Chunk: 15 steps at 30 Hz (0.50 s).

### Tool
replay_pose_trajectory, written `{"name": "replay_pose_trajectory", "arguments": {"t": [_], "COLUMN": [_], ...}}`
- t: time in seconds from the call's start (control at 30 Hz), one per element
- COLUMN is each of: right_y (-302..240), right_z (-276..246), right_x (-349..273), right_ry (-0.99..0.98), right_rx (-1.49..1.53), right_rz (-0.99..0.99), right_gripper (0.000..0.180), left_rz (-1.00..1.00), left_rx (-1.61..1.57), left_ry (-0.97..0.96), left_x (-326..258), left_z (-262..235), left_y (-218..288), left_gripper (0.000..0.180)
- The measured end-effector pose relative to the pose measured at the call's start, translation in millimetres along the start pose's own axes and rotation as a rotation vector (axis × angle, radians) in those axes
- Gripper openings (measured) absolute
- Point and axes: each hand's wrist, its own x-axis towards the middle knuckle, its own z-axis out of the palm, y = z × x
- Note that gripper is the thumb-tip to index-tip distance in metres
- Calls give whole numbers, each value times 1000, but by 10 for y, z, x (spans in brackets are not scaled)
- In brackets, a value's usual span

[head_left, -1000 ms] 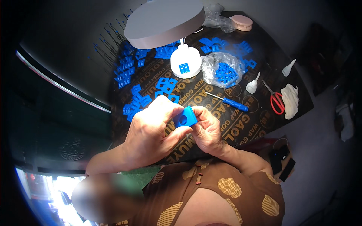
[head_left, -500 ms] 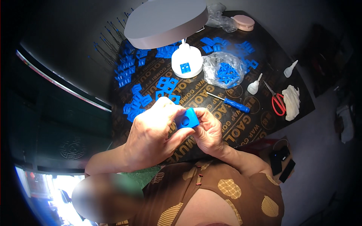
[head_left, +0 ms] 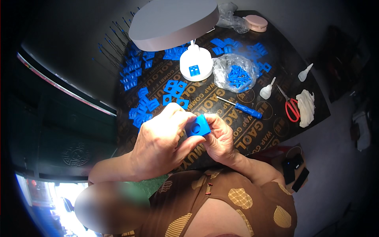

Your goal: The person assembles plastic components by inserting metal springs into plastic bases, placing inserts into plastic frames, applying glue from a bottle onto the frames, pressing the plastic pieces together, and wiping them with a cloth.

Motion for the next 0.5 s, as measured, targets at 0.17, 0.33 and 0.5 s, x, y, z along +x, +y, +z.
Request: {"name": "replay_pose_trajectory", "arguments": {"t": [0.17,0.33,0.5], "right_y": [-4,-3,6], "right_z": [-6,-13,-19], "right_x": [-2,-2,-9], "right_ry": [-5,-5,-6], "right_rx": [13,2,6], "right_rz": [8,9,9], "right_gripper": [37,38,39], "left_rz": [2,0,-6], "left_rx": [11,13,5], "left_ry": [4,16,14], "left_x": [-5,-18,-19], "left_z": [9,23,23], "left_y": [1,-8,-4], "left_gripper": [36,36,36]}}
